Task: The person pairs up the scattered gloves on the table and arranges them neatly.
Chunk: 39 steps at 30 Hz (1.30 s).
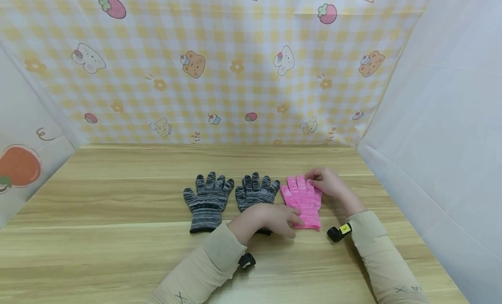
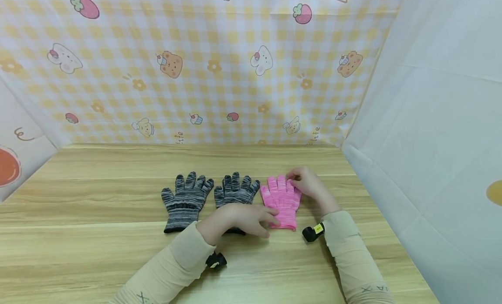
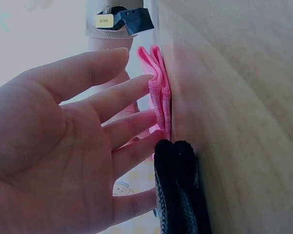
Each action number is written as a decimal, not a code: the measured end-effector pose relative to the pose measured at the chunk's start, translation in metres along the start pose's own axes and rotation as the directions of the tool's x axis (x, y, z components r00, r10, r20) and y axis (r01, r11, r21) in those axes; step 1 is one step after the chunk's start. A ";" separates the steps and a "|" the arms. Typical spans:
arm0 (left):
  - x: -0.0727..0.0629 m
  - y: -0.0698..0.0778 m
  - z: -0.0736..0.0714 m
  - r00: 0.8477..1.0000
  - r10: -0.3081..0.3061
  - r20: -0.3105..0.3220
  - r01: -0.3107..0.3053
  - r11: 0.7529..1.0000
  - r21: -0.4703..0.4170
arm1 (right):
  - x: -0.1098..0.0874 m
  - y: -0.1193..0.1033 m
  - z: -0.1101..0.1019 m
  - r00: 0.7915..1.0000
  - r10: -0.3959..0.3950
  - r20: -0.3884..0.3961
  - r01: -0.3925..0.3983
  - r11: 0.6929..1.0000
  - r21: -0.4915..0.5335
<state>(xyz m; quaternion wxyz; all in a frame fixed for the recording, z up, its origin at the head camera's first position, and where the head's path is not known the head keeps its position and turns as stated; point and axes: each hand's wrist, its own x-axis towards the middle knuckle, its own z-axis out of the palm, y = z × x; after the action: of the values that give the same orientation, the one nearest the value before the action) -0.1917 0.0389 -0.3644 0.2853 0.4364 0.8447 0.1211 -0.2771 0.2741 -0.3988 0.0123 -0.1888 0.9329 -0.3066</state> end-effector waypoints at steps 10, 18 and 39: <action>0.001 -0.001 -0.001 1.000 -0.001 -0.003 0.001 1.000 -0.003 | 0.000 0.005 0.002 0.998 0.057 -0.021 -0.058 0.998 -0.022; 0.002 0.000 0.000 1.000 -0.010 -0.004 0.010 1.000 -0.005 | 0.001 0.010 0.002 0.995 0.076 -0.062 -0.078 0.996 -0.030; 0.001 0.002 0.000 1.000 -0.009 -0.005 0.009 0.999 0.038 | 0.001 0.012 0.003 0.989 0.112 -0.099 -0.116 0.992 -0.040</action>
<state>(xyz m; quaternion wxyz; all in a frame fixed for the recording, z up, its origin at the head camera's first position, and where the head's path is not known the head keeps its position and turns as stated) -0.1906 0.0407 -0.3642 0.2756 0.4379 0.8493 0.1048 -0.2813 0.2809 -0.4080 -0.0198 -0.1205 0.9483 -0.2929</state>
